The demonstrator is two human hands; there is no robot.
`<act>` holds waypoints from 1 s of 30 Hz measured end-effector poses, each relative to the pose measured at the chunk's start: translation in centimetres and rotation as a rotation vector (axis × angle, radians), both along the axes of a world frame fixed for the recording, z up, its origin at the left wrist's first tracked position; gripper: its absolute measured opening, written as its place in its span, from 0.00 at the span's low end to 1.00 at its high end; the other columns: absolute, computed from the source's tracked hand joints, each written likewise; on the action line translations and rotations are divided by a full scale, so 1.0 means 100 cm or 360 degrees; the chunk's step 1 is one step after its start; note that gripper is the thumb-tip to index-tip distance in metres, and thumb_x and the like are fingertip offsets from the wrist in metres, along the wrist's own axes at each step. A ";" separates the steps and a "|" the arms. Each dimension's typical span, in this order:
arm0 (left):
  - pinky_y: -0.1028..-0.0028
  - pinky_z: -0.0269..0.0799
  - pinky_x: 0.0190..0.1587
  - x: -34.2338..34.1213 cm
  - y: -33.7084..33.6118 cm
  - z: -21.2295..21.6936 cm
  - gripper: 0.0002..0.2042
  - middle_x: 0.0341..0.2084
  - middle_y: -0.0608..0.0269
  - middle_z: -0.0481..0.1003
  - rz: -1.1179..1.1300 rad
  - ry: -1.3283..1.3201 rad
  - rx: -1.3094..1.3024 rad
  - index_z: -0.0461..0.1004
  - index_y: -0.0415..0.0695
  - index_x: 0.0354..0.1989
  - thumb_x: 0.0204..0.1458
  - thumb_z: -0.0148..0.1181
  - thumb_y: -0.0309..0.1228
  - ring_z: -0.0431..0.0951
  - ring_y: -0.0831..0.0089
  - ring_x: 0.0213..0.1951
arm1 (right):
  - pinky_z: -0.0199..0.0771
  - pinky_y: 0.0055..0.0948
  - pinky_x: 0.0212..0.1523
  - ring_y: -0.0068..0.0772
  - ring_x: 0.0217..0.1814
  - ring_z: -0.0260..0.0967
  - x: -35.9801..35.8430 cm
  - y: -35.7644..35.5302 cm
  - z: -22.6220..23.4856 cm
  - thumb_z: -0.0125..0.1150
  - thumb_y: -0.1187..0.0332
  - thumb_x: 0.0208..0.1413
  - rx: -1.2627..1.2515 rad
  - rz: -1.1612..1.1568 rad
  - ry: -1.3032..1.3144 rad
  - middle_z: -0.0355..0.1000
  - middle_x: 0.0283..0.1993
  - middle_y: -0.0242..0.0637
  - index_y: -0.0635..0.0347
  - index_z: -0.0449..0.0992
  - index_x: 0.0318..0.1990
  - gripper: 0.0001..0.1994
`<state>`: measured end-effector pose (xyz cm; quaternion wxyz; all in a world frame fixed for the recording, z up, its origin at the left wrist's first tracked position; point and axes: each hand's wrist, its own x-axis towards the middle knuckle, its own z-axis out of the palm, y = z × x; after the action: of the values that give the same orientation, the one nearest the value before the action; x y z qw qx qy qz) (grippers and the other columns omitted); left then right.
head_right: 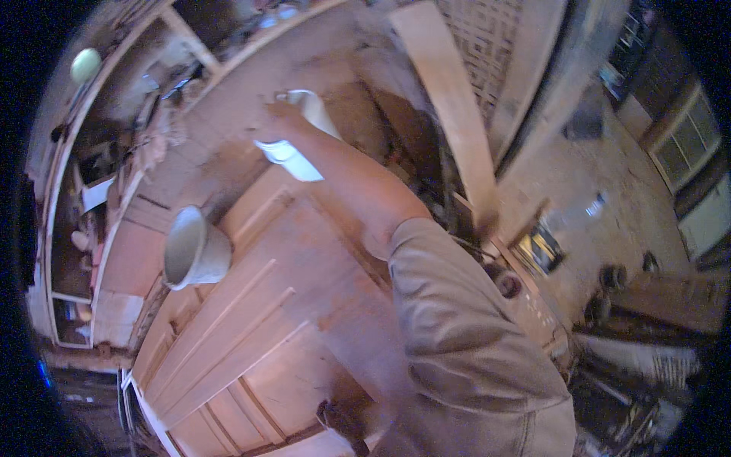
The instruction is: The person sands the surface and grooves of a large wooden door using a hand-held sanding block and a rotary power sander, occasionally applying a wood filler or putty.
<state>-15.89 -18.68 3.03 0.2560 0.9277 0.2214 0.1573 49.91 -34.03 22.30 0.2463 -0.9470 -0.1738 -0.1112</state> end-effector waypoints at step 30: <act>0.59 0.72 0.48 -0.011 0.012 -0.009 0.11 0.47 0.43 0.72 -0.0105 -0.0315 -0.0101 0.75 0.35 0.41 0.59 0.55 0.32 0.74 0.49 0.48 | 0.56 0.45 0.70 0.56 0.68 0.59 -0.424 -0.466 -0.197 0.75 0.44 0.36 -0.0930 -0.0887 0.1229 0.62 0.64 0.59 0.73 0.53 0.67 0.56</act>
<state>-17.01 -17.43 2.12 0.3108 0.9059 0.1693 0.2328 7.49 -80.65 2.55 -0.0195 -0.9580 0.1624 0.2357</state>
